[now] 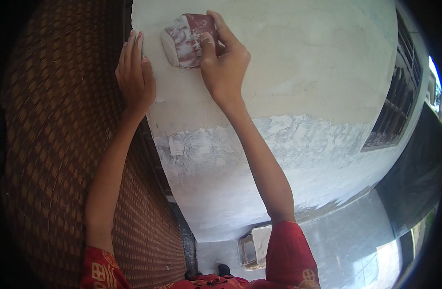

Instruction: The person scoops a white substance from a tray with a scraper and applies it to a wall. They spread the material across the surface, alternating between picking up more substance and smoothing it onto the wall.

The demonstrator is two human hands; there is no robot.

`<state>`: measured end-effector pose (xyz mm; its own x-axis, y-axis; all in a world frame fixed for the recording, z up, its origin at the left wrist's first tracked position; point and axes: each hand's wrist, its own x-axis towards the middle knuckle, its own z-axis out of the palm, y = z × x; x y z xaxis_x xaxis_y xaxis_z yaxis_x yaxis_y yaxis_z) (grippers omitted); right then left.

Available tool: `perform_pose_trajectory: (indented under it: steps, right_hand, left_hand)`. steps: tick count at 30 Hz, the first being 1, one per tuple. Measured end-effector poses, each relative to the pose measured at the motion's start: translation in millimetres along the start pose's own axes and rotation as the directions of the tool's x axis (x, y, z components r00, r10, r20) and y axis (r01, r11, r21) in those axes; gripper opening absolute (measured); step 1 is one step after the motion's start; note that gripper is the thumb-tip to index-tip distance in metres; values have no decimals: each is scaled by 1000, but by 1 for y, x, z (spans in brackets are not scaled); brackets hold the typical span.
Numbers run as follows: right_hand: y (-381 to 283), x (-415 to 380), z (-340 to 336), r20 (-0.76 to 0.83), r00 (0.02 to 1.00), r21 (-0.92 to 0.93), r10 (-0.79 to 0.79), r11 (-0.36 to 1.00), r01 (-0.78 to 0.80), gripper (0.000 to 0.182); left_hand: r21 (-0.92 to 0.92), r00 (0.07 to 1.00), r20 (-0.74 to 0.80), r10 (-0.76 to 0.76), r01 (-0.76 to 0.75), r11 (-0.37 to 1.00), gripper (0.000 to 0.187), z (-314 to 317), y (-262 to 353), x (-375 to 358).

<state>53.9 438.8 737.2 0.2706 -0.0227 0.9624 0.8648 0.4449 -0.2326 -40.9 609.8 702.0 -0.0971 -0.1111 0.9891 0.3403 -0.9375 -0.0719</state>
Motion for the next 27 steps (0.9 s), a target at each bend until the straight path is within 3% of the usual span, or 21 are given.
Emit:
perform_pose_trajectory:
  steps: [2,4,6,8,11,12,14,15,17,19,20,21,23,27]
  right_hand:
    - [5,-2,6,76,997,-68,-33,997,38,41]
    - [10,2,4,-58,998,-85,-1,996,-4,42]
    - [13,11,-23,-234,967,26,100,995,-97,40]
    - [15,16,-44,-385,919,137,84,990,-33,42]
    - [4,7,-38,-240,960,195,146,976,-99,41]
    - [0,-1,-28,-130,981,133,145,983,-128,41]
    - [5,-17,1,-42,999,97,32,995,-28,38]
    - [0,-23,4,17,999,-35,38,999,-38,37]
    - [10,-21,3,-8,997,-59,77,995,-78,38]
    - [14,-12,-17,-157,984,-29,88,995,-93,38]
    - [12,-6,-32,-190,968,23,164,986,-162,39]
    - [21,-1,-41,-266,961,47,75,997,-65,40]
    - [11,1,-46,-266,959,98,99,992,-76,40]
    - [-1,-16,1,-65,991,121,114,987,-105,40]
  left_hand:
    - [6,1000,6,3,-3,1000,52,0,2,0]
    - [36,1000,9,4,-4,999,53,-3,0,0]
    - [53,1000,15,-9,8,999,53,0,1,-2]
    - [55,1000,-2,-12,12,998,53,2,2,-2]
    - [51,1000,-7,-8,8,999,53,0,0,-3]
    - [49,1000,-7,-3,3,999,53,1,1,-2]
    - [7,1000,-3,5,-5,1000,52,0,1,-1]
    - [-5,1000,-8,8,-8,1000,52,0,0,0]
    - [36,1000,-5,7,-6,999,53,0,0,-1]
    - [28,1000,-7,6,-6,1000,52,1,0,-1]
    - [46,1000,-13,-2,3,999,52,3,1,-2]
    - [31,999,-38,12,-10,999,53,5,1,-2]
    - [22,998,-61,24,-23,999,53,4,-3,-3]
    - [3,999,-30,13,-13,1000,53,1,2,-2]
